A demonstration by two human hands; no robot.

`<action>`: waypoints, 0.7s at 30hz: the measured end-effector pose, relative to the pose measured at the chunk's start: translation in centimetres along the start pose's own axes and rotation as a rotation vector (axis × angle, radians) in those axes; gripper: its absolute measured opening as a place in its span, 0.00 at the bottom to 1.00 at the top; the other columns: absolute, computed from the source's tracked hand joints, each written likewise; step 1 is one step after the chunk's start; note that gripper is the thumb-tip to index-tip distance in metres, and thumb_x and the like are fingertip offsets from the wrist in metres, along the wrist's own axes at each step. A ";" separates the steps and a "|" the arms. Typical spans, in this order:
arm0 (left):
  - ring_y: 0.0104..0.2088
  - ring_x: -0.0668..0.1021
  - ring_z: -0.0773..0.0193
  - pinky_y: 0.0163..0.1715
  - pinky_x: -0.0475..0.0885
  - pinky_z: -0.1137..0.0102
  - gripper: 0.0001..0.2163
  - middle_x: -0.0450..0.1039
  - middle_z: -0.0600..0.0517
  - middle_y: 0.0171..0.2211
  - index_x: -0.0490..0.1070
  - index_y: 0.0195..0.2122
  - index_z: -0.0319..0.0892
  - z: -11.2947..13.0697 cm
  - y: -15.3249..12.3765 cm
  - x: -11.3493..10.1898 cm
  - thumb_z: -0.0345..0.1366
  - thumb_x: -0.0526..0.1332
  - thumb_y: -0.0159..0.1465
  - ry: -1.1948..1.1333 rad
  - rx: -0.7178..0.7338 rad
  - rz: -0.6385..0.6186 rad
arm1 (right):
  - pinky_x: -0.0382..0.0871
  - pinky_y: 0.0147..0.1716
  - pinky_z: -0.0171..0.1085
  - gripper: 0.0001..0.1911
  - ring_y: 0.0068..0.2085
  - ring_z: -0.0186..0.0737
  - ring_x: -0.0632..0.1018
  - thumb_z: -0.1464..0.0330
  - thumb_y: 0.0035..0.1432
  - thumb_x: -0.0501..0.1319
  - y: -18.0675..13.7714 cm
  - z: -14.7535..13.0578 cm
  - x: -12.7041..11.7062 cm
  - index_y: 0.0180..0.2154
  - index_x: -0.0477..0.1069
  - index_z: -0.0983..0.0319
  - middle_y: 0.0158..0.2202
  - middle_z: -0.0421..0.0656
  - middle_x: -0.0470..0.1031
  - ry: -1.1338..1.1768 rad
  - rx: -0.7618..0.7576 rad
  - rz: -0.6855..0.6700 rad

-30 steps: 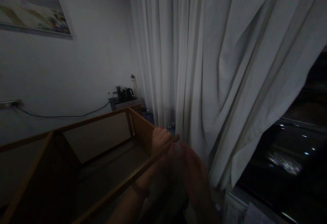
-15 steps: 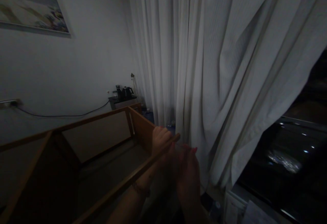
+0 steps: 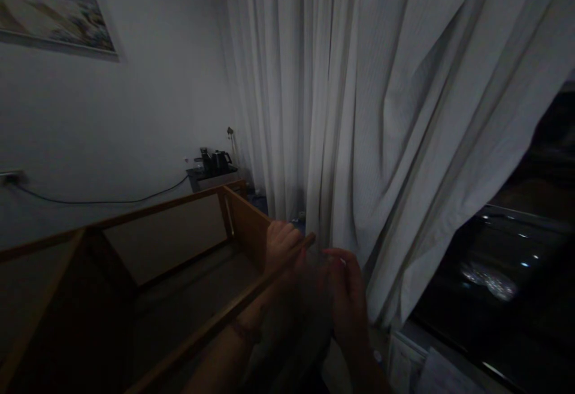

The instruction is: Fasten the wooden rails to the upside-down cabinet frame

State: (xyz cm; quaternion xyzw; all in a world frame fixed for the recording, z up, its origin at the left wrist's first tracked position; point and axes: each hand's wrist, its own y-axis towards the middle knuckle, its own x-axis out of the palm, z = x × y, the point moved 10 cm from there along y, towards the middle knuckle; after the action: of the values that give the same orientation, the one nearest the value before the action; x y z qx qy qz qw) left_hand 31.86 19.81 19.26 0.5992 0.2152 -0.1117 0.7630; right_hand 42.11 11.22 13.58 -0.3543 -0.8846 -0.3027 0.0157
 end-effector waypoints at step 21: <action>0.32 0.67 0.56 0.37 0.62 0.59 0.12 0.61 0.50 0.24 0.58 0.23 0.46 -1.1 -0.4 0.8 0.41 0.48 0.63 -0.007 -0.025 0.064 | 0.74 0.35 0.33 0.07 0.36 0.35 0.81 0.64 0.68 0.56 -1.2 -1.3 0.1 0.45 0.70 0.54 0.36 0.38 0.80 -0.036 -0.192 0.002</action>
State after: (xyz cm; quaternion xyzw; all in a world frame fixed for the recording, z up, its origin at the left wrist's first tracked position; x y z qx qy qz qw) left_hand 32.21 20.87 18.35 0.5956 0.1947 -0.0867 0.7745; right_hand 41.03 9.92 14.10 -0.3604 -0.8514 -0.3796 -0.0341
